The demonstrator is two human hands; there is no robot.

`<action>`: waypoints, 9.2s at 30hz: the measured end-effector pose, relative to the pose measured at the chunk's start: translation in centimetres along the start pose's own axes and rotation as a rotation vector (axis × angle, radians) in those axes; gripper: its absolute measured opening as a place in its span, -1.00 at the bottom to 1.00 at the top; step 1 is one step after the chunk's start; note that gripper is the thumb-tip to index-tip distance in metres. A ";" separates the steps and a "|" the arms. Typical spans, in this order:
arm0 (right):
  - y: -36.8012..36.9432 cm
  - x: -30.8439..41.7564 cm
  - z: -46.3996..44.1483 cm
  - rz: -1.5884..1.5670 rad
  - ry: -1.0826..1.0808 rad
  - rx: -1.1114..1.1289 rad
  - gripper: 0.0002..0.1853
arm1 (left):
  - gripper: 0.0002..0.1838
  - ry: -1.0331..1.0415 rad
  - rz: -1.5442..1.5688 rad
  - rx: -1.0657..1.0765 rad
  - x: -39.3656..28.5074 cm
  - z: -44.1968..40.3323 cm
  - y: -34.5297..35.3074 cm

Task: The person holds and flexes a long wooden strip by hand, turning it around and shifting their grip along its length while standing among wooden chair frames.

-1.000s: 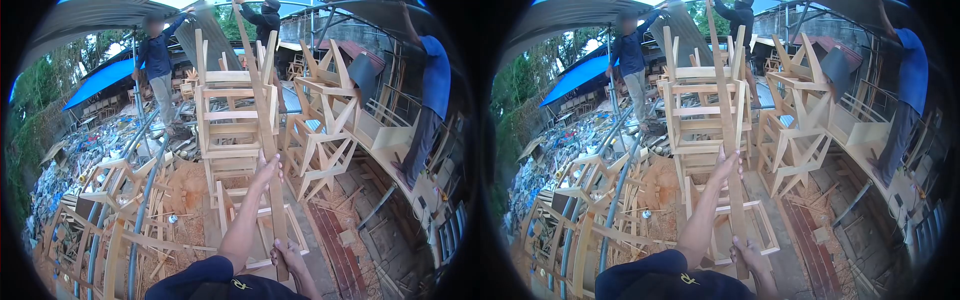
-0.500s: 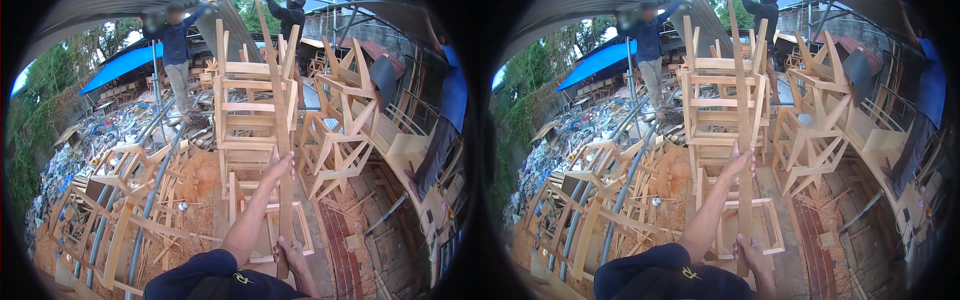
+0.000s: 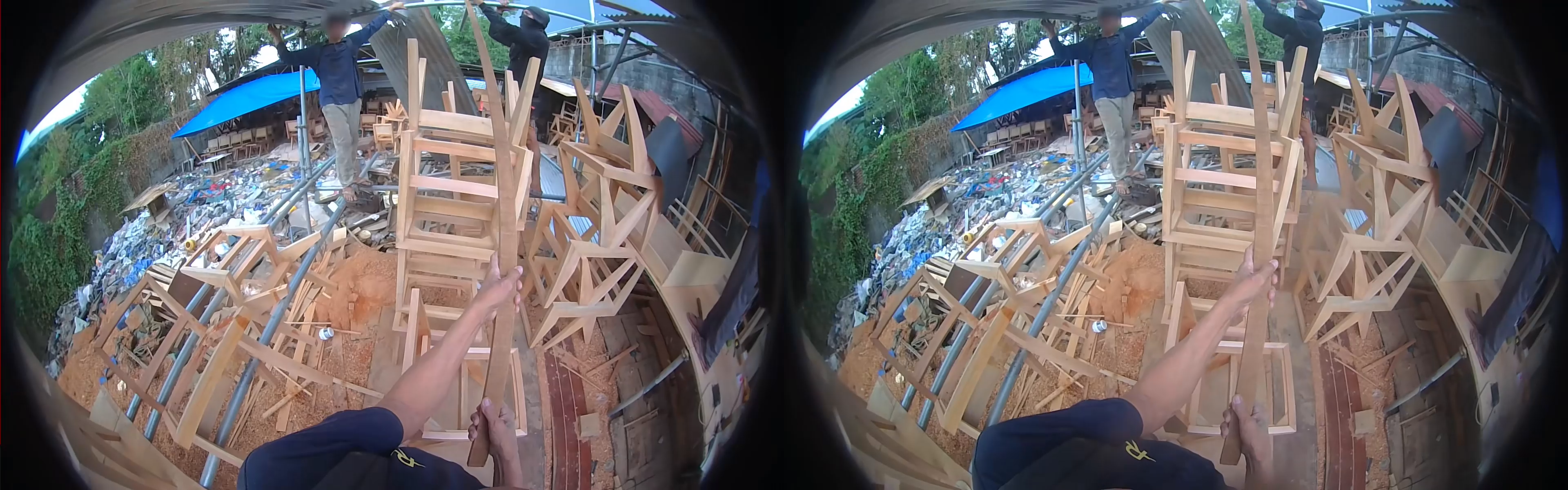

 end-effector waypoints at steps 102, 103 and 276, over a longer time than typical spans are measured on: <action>2.5 0.0 2.0 0.061 0.053 -0.056 -0.67 | -0.47 -0.057 0.044 0.043 -0.8 0.3 -2.4; 2.6 0.1 2.1 0.065 0.057 -0.061 -0.67 | -0.37 -0.071 0.052 0.047 -0.5 0.1 -2.5; 3.0 0.5 1.5 0.133 0.101 -0.099 -0.71 | -0.20 -0.050 0.089 0.036 -0.9 -0.2 -3.3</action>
Point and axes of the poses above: each hand's wrist, its own z-axis away from the middle knuckle, its own y-axis out of the palm, x = y × z, the point moved 5 cm from there along -z, towards the middle knuckle, and after that the axes turned 15 degrees about -x, right-handed, at the moved point
